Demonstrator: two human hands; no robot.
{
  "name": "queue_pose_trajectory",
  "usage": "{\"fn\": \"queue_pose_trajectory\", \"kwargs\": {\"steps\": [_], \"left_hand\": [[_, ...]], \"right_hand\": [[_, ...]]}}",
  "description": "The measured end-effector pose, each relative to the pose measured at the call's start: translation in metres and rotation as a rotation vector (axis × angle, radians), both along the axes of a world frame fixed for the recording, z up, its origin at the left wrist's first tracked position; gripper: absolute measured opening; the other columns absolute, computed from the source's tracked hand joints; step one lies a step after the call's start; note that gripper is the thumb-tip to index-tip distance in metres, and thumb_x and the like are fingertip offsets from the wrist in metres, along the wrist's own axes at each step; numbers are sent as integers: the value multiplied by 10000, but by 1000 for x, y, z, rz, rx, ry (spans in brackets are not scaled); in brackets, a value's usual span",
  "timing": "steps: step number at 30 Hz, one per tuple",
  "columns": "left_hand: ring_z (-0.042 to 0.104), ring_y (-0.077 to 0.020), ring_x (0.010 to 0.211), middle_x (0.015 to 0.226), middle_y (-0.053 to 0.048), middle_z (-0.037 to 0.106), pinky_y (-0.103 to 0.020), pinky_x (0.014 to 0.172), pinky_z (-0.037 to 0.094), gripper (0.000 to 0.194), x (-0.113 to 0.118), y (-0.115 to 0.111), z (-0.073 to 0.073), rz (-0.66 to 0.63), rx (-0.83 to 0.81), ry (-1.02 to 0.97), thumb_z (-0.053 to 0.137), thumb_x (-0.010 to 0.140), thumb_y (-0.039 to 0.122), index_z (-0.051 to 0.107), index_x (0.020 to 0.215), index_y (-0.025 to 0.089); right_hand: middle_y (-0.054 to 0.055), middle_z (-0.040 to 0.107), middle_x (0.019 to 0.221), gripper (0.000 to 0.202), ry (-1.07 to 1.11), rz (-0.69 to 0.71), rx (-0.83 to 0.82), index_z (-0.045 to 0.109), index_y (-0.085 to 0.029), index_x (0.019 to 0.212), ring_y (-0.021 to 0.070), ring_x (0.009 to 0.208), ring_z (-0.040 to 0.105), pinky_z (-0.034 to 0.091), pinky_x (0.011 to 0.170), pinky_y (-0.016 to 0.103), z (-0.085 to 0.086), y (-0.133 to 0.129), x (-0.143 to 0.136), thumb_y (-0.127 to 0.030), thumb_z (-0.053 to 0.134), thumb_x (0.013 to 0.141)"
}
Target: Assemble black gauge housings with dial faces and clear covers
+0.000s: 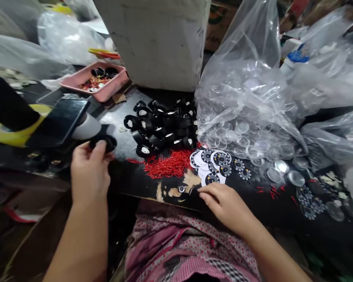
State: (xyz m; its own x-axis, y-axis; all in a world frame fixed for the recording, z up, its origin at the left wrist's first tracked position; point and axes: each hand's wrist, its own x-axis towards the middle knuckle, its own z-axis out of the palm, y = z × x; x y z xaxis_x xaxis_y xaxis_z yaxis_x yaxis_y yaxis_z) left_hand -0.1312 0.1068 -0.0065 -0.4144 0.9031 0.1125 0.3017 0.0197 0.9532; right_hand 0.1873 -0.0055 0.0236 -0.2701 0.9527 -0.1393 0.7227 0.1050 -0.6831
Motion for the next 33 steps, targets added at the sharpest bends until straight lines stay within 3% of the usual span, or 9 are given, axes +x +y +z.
{"fn": "queue_pose_trajectory", "kwargs": {"steps": [3,4,6,10,16,24,27,30,33], "left_hand": [[664,-122,922,1037,141,664,-399,1003,512,153,25,-42,8,-14,-35,-296,511,932,477,462,1048,390],[679,-131,898,968,134,684,-388,985,522,173,40,-58,10,-76,-110,-529,561,911,476,477,1036,391],[717,-192,803,925,43,733,-415,833,586,241,75,-84,12,-193,-251,-667,605,883,485,496,1039,336],[731,-177,818,1044,-27,739,-325,769,591,347,129,-110,13,-317,-457,-980,688,843,415,496,1113,310],[712,-168,869,1117,-65,712,-284,791,586,368,135,-113,13,-347,-489,-1067,711,817,434,616,1127,259],[554,-247,1283,1268,-54,669,-432,1074,466,276,150,-111,17,-342,-529,-1208,609,893,431,655,1113,271],[574,-231,1260,1229,-53,686,-407,1082,463,274,163,-105,17,-319,-487,-1248,632,888,404,656,1108,243],[593,-225,1237,1200,-45,696,-389,1084,461,237,172,-100,17,-329,-435,-1274,656,876,378,668,1065,236],[595,-232,1224,1170,-41,702,-386,1043,496,242,169,-99,18,-354,-361,-1241,606,905,421,678,1049,240]], "right_hand": [[86,690,1032,293,-136,-115,60,645,-246,1200,256,938,652,509,845,449,-3,1,8,-290,544,929],[104,666,1042,359,-201,-139,83,611,-237,1265,278,956,638,503,845,473,-4,3,10,-282,565,913],[122,623,1061,445,-285,-137,103,568,-221,1334,307,991,614,492,858,504,-9,10,12,-268,591,892],[108,562,1125,420,-256,-128,101,588,-259,1305,280,999,607,490,920,489,-14,28,14,-276,604,885],[119,509,1230,386,-202,-154,76,606,-247,1235,283,1071,595,482,973,483,-10,34,19,-264,637,850],[107,532,1214,366,-171,-190,103,588,-243,1182,289,1076,579,467,953,503,-11,35,21,-269,655,823],[69,603,1047,225,-24,-255,104,606,-223,1050,228,920,603,497,846,419,-12,35,24,-247,632,828],[16,626,848,103,201,-452,96,596,-227,932,176,736,588,489,718,342,-10,30,21,-304,601,863],[4,639,828,121,373,-488,47,600,-237,905,178,760,602,480,704,320,-5,24,13,-343,629,853]]}}
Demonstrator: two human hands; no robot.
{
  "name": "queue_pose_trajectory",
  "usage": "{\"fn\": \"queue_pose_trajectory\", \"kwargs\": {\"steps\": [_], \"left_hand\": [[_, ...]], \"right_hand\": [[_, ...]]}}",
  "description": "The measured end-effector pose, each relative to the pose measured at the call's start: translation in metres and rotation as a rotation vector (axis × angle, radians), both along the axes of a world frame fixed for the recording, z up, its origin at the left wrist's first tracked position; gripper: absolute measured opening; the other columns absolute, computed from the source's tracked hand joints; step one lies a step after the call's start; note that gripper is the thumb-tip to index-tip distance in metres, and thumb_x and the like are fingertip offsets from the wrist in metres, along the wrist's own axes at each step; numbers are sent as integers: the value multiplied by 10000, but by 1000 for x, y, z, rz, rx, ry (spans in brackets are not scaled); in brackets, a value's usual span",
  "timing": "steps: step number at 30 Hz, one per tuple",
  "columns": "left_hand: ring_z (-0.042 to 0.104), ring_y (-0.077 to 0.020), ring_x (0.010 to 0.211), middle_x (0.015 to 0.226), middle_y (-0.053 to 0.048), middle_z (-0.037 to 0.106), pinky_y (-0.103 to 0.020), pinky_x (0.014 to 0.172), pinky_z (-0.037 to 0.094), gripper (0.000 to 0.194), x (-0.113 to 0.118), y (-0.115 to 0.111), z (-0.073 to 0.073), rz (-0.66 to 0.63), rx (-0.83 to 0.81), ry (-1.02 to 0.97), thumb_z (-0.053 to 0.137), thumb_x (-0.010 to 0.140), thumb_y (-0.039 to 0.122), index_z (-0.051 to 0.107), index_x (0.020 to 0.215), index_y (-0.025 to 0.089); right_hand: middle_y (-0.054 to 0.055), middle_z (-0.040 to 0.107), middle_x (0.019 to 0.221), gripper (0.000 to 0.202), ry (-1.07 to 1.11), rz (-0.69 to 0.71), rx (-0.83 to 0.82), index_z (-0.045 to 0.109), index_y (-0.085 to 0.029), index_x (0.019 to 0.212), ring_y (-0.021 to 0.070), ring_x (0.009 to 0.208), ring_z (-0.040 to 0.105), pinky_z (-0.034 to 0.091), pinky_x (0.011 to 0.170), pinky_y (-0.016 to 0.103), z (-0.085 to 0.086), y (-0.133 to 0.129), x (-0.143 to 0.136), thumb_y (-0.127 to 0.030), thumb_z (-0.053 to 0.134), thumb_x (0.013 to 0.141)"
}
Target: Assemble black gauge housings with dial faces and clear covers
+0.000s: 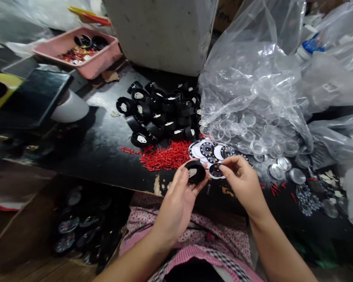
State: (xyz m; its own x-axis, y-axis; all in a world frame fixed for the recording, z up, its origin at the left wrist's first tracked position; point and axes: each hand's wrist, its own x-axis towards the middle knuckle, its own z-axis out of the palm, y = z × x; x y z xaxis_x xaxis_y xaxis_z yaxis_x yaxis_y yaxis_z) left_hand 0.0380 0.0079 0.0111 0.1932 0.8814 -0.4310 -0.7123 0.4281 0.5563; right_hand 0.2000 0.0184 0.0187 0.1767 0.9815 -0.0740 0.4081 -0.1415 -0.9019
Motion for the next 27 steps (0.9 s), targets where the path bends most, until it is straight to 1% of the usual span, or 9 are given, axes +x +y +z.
{"fn": "queue_pose_trajectory", "kwargs": {"steps": [3,6,9,11,13,17,22,25,27], "left_hand": [[640,-220,1133,1152,-42,710,-376,972,531,299,-8,2,0,-6,-28,57,576,913,466,666,1100,251],[682,-211,1025,1130,-45,722,-393,975,521,309,-14,4,-1,-2,-66,85,588,903,463,667,1114,250],[643,-240,1143,1228,-24,696,-390,988,516,289,-15,2,-1,-48,-7,82,588,909,412,672,1161,298],[563,-253,1272,1342,7,636,-380,1011,505,302,-15,-3,-2,-83,34,96,582,916,391,661,1204,344],[480,-247,1359,1423,32,574,-367,1066,463,335,-16,-8,-5,-100,60,174,597,910,388,646,1241,371],[440,-236,1393,1449,23,554,-366,1146,371,398,-20,-12,-12,-154,103,329,641,881,392,632,1278,370],[542,-268,1304,1430,-4,576,-389,1036,499,382,-23,-9,-15,-148,78,274,683,849,371,672,1230,340],[565,-272,1279,1420,-4,586,-382,1003,528,363,-24,-8,-16,-171,63,240,687,846,377,686,1207,339],[564,-268,1278,1406,-8,599,-379,1010,522,370,-25,-8,-16,-192,89,265,677,853,377,677,1220,335]], "right_hand": [[-4,641,805,114,100,61,-48,610,-249,889,180,752,603,477,685,316,7,-3,-9,-348,645,844],[-3,641,790,103,95,2,-21,621,-267,885,185,729,600,472,657,320,14,-3,-16,-354,656,841],[1,654,808,57,4,59,47,632,-280,892,190,741,604,483,686,334,22,-1,-27,-325,641,859],[0,656,811,22,-72,136,96,629,-274,889,182,740,601,484,700,330,27,1,-36,-287,619,873],[0,653,809,10,-137,164,116,613,-263,871,174,731,595,479,689,321,29,3,-42,-265,606,878],[6,646,796,39,-155,196,43,587,-253,844,176,719,597,475,664,321,29,6,-44,-272,606,872],[-10,623,749,113,27,211,-80,558,-234,803,153,659,583,469,609,298,23,9,-39,-303,635,847],[-17,603,733,135,103,207,-111,547,-229,796,142,633,562,457,587,285,19,11,-37,-315,643,838],[-15,596,739,133,86,192,-104,541,-229,800,145,648,559,451,590,282,18,11,-37,-313,636,840]]}}
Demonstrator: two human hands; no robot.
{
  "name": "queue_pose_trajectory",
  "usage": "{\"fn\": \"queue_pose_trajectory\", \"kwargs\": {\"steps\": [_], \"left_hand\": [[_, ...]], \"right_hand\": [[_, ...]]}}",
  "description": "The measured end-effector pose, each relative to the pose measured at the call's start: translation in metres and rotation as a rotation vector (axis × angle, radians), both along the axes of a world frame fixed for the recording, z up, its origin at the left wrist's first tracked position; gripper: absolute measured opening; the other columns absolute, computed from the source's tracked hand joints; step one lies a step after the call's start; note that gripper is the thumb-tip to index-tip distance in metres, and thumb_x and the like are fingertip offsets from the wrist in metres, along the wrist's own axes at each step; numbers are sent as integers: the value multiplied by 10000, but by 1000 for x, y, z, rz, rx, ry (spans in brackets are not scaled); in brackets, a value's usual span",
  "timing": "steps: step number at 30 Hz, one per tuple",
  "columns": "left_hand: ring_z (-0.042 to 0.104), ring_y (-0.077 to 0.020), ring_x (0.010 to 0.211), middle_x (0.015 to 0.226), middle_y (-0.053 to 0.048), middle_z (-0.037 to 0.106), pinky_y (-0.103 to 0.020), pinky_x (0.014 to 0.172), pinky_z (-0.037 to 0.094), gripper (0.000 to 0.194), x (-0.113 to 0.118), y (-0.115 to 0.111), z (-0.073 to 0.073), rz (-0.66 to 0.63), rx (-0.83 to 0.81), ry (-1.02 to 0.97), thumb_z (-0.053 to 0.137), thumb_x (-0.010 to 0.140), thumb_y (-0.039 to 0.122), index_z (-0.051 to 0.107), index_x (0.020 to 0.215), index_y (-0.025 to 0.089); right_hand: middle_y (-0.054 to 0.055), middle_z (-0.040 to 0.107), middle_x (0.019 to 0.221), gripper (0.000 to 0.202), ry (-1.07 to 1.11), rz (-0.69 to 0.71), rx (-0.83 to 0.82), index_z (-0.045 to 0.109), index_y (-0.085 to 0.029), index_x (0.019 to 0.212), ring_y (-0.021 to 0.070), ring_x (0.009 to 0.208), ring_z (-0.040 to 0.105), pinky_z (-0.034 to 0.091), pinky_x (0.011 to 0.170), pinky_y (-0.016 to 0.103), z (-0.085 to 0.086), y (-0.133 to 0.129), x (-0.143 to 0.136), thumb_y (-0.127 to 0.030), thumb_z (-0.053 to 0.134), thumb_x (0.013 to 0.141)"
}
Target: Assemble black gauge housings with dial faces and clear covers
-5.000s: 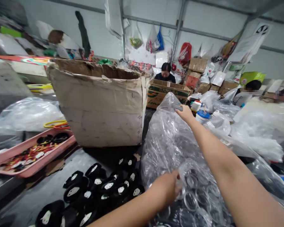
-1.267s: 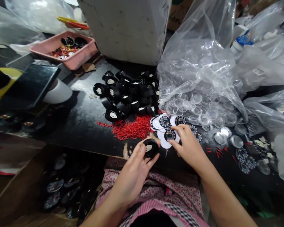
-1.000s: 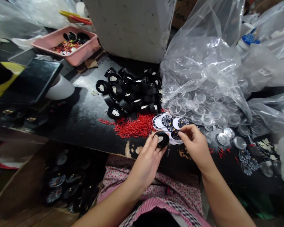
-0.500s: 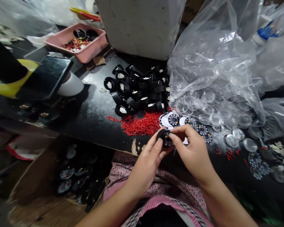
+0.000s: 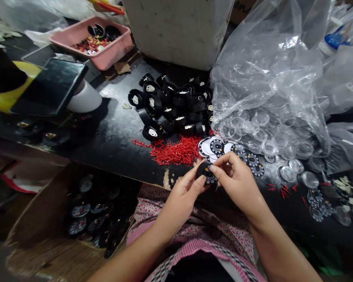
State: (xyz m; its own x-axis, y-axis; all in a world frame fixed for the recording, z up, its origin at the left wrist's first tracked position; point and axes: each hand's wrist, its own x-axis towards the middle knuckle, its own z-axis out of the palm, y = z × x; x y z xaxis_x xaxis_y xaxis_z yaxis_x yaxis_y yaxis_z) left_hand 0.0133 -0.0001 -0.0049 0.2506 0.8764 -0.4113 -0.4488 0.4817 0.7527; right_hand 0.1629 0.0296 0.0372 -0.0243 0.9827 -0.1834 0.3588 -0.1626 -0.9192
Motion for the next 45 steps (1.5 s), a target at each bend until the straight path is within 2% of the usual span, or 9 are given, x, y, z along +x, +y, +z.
{"fn": "queue_pose_trajectory", "kwargs": {"steps": [5,10,12,16,19,24,36,40,45], "left_hand": [[555,-238,1283,1360,-36,629,-373,1063,466,373,-3,0,2,-45,111,189,649,869,295,627,1241,270],[625,-206,1155,1254,-25,678,-359,1029,465,345,-21,-9,2,-194,322,554,575,886,188,610,1217,281],[647,-209,1109,1188,-18,702,-362,1003,482,331,-31,-12,0,-163,302,606,591,881,199,617,1200,287],[677,-214,1075,1126,-26,722,-368,986,514,293,-43,-11,-2,143,73,358,651,875,289,611,1164,260],[700,-202,1032,1100,-30,735,-355,958,543,249,-46,-7,-2,312,19,147,681,863,264,618,1103,237],[680,-228,1094,1091,-64,740,-363,919,574,166,-50,-1,4,354,-31,-5,642,892,219,625,1056,209],[693,-263,1080,1220,-96,706,-423,935,569,177,-30,6,15,212,-187,-263,565,942,235,632,1100,194],[678,-239,1113,1086,-106,754,-379,1014,520,156,-25,11,14,272,-125,-203,589,923,205,668,1048,153],[650,-244,1158,1141,-96,735,-394,1033,505,159,-24,8,12,246,-38,-172,587,923,213,668,1056,176]], "right_hand": [[-14,597,792,142,-80,46,-25,539,-223,884,137,673,556,451,618,277,-1,-8,0,-314,640,846],[6,651,942,164,-75,227,-27,560,-235,1046,146,815,613,481,730,290,1,-22,4,-189,541,889],[7,670,956,173,-134,305,4,589,-236,1055,152,837,619,473,755,299,2,-19,2,-185,547,895],[51,690,962,139,-505,364,148,647,-190,966,200,884,615,425,788,355,-3,3,-16,-166,520,914],[83,693,926,148,-803,446,241,647,-159,918,243,885,615,384,786,390,-8,19,-37,-174,500,929],[117,693,907,177,-999,483,290,636,-137,919,273,858,619,355,761,403,-11,24,-57,-221,484,952],[2,657,822,102,-498,302,141,597,-195,805,155,725,572,366,703,317,-8,15,-31,-221,597,904],[32,652,884,99,-560,297,269,616,-187,843,188,819,584,371,742,336,-8,10,-25,-250,610,918],[39,649,885,99,-581,296,329,630,-179,868,196,840,581,369,772,354,-9,6,-19,-244,595,934]]}}
